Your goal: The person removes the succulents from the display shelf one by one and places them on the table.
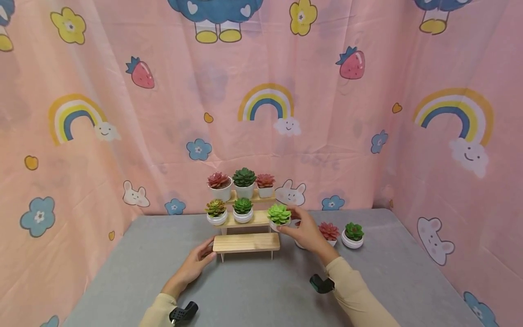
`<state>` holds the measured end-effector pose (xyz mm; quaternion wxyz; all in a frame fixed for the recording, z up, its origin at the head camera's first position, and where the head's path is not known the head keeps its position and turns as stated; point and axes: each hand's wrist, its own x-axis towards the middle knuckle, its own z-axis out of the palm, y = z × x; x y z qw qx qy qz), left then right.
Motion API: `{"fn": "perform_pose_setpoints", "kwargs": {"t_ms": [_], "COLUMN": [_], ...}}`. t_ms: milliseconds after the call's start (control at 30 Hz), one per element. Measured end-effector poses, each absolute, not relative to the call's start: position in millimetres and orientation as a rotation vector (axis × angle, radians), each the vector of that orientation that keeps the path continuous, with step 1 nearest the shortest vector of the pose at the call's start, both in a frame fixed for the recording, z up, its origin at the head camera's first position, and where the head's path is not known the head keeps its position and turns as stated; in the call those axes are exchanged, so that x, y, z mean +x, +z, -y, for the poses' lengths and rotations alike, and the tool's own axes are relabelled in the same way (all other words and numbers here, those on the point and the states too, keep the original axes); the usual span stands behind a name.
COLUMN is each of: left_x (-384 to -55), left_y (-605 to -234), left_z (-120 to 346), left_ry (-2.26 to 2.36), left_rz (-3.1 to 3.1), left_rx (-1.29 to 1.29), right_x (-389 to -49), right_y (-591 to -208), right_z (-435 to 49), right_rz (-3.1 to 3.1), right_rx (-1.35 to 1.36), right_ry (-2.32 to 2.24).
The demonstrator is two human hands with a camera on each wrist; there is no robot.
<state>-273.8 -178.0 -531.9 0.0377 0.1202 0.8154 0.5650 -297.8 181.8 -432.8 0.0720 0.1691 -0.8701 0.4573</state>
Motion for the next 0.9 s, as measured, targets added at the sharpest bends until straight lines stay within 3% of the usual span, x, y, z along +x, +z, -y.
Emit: {"fn": "perform_pose_setpoints", "kwargs": {"t_ms": [900], "left_x": [-276.0], "left_y": [-534.0], "left_z": [179.4], "left_ry": [1.742], "left_rz": [-2.499], "left_rx": [0.375], "right_x": [-266.7], "right_y": [-457.8], "right_z": [-211.5], "right_rz": [2.676], "right_rx": [0.427], "right_ry": [1.277]}}
